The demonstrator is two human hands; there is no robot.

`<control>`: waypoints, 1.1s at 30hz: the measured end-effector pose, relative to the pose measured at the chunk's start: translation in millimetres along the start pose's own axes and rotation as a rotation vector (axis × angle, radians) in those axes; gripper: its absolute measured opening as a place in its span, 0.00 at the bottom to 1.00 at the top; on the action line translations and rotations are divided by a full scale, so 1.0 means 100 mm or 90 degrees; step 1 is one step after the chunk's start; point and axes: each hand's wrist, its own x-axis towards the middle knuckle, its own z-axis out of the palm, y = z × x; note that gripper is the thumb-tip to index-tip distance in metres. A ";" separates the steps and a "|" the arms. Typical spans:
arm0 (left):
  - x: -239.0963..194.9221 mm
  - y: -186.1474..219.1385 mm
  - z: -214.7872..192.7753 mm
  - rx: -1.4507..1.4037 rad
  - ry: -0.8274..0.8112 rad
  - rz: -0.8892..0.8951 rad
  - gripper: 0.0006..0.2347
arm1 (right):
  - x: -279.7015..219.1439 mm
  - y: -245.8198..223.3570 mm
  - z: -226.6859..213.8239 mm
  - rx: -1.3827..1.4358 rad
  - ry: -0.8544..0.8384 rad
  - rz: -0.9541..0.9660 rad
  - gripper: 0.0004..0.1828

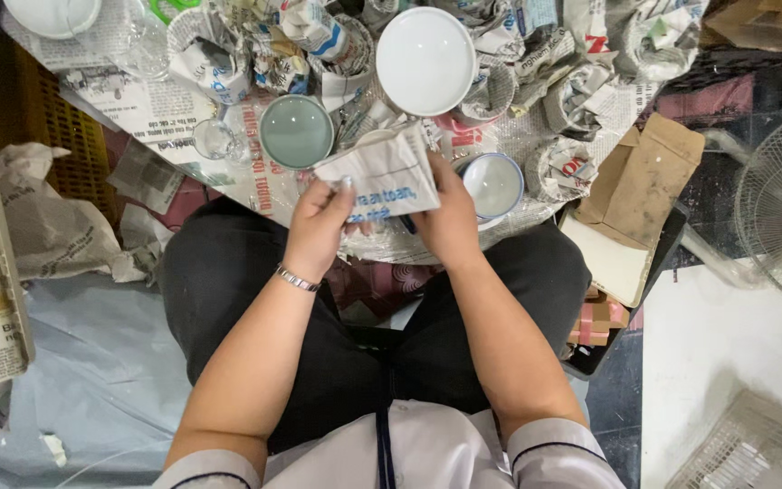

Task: The person sits cross-legged and wraps individual ceramic bowls and plates with newspaper. They fold the paper around each item, tuck the edges, and place the wrapped items on a nearby pile. The process is repeated for several dishes throughout the clip.

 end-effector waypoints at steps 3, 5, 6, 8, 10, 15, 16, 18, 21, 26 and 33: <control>0.05 -0.10 0.04 -0.040 0.008 -0.027 0.10 | -0.04 0.13 -0.01 0.034 0.006 -0.013 0.22; 0.07 -0.10 0.08 -0.053 0.031 -0.033 0.10 | -0.11 0.19 -0.03 0.073 0.068 -0.010 0.17; 0.09 -0.08 0.11 -0.043 0.039 -0.025 0.10 | -0.15 0.21 -0.05 0.093 0.100 -0.009 0.15; 0.10 -0.04 0.15 -0.010 0.068 -0.014 0.10 | -0.22 0.26 -0.10 0.130 0.137 0.012 0.14; 0.10 0.01 0.18 0.038 0.104 -0.012 0.10 | -0.27 0.30 -0.11 0.192 0.176 0.025 0.12; 0.10 0.13 0.24 0.359 0.195 0.053 0.11 | -0.32 0.33 -0.10 0.255 0.289 -0.071 0.13; 0.10 0.13 0.25 0.447 0.215 0.065 0.13 | -0.33 0.32 -0.10 0.235 0.299 -0.070 0.12; 0.10 0.12 0.27 0.593 0.229 0.156 0.14 | -0.34 0.27 -0.09 0.196 0.318 -0.068 0.12; 0.11 0.05 0.31 0.548 0.218 0.181 0.13 | -0.35 0.18 -0.09 0.121 0.240 -0.074 0.13; 0.12 0.00 0.33 0.486 0.144 0.147 0.10 | -0.27 0.09 -0.11 0.106 0.194 -0.106 0.14; 0.12 0.07 0.32 0.289 0.128 0.020 0.09 | -0.18 0.10 -0.05 -0.042 0.184 -0.111 0.17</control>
